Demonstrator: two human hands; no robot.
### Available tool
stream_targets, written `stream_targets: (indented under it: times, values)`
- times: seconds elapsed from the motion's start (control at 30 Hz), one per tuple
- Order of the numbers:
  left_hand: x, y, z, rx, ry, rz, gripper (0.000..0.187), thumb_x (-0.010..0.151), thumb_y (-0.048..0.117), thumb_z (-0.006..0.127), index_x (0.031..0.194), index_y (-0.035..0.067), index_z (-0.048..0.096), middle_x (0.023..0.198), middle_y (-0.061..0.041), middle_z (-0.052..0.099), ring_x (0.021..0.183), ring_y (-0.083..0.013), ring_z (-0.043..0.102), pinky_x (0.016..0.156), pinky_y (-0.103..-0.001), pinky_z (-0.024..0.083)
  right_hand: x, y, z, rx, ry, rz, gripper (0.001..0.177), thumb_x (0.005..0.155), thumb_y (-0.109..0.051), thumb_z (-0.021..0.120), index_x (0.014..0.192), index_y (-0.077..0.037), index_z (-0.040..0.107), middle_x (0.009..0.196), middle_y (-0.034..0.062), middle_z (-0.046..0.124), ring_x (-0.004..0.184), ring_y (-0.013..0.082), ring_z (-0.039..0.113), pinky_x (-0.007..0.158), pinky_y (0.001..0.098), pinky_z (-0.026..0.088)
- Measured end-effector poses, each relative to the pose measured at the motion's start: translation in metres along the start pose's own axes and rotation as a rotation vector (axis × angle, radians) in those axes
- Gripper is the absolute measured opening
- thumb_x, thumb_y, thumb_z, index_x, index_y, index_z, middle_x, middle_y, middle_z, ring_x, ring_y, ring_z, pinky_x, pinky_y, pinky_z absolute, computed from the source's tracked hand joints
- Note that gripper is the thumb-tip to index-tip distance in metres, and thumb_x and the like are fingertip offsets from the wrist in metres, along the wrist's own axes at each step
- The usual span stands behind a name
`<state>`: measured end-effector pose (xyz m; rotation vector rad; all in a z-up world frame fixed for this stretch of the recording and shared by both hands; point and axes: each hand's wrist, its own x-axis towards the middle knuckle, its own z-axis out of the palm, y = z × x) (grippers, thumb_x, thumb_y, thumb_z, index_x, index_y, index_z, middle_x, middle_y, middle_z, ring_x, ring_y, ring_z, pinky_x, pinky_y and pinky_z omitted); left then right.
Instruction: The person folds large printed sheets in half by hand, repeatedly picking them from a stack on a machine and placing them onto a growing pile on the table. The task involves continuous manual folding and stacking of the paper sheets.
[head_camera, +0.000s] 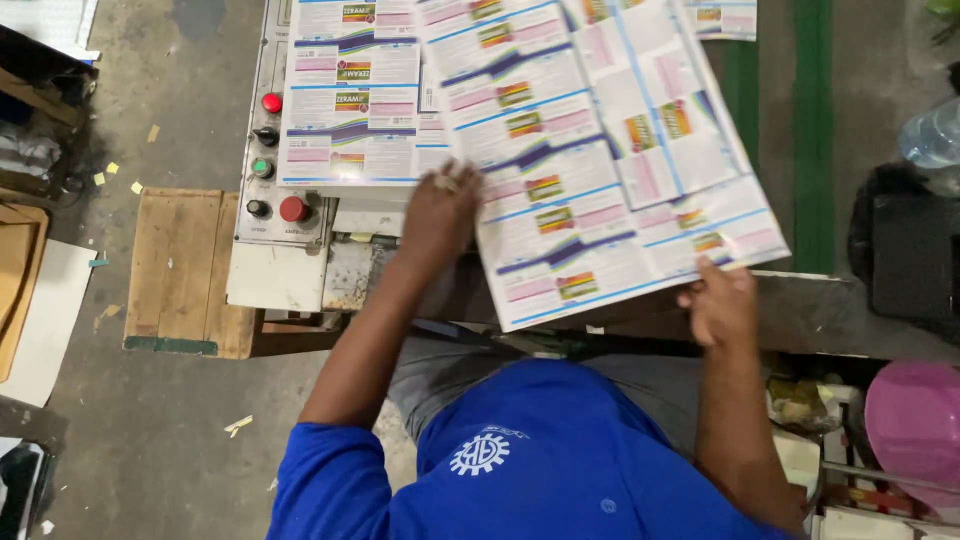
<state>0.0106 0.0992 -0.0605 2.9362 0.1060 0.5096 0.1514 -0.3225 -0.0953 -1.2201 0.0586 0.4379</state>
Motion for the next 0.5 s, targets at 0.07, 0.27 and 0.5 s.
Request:
stream_targets:
  times: [0.07,0.27,0.5]
  values:
    - [0.004,-0.009,-0.02,0.039,0.018,-0.052,0.053,0.101,0.033,0.065,0.144,0.003,0.054,0.15,-0.02,0.056,0.144,-0.0403,0.049,0.118,-0.053,0.036,-0.004,-0.007,-0.022,-0.056,0.055,-0.005,0.02,0.103,-0.01,0.062,0.123,-0.009,0.062,0.102,0.0036,0.07,0.074,0.0126,0.064,0.051,0.0287,0.048]
    - [0.008,-0.01,-0.045,0.097,-0.113,-0.219,0.093,0.087,0.055,0.067,0.147,-0.011,0.04,0.155,-0.032,0.036,0.146,-0.0459,0.03,0.116,-0.059,0.022,-0.012,0.002,-0.082,-0.16,0.205,-0.07,0.011,0.108,-0.009,0.063,0.117,-0.004,0.062,0.099,0.0074,0.069,0.071,0.015,0.062,0.053,0.0301,0.05]
    - [-0.002,-0.032,-0.028,0.193,-0.04,-0.084,0.059,0.098,0.035,0.069,0.138,-0.007,0.057,0.143,-0.03,0.059,0.134,-0.0454,0.057,0.108,-0.051,0.047,-0.012,-0.005,-0.05,-0.192,0.137,-0.006,0.022,0.108,-0.012,0.058,0.127,-0.003,0.061,0.106,0.0094,0.072,0.08,0.0173,0.07,0.053,0.0277,0.05]
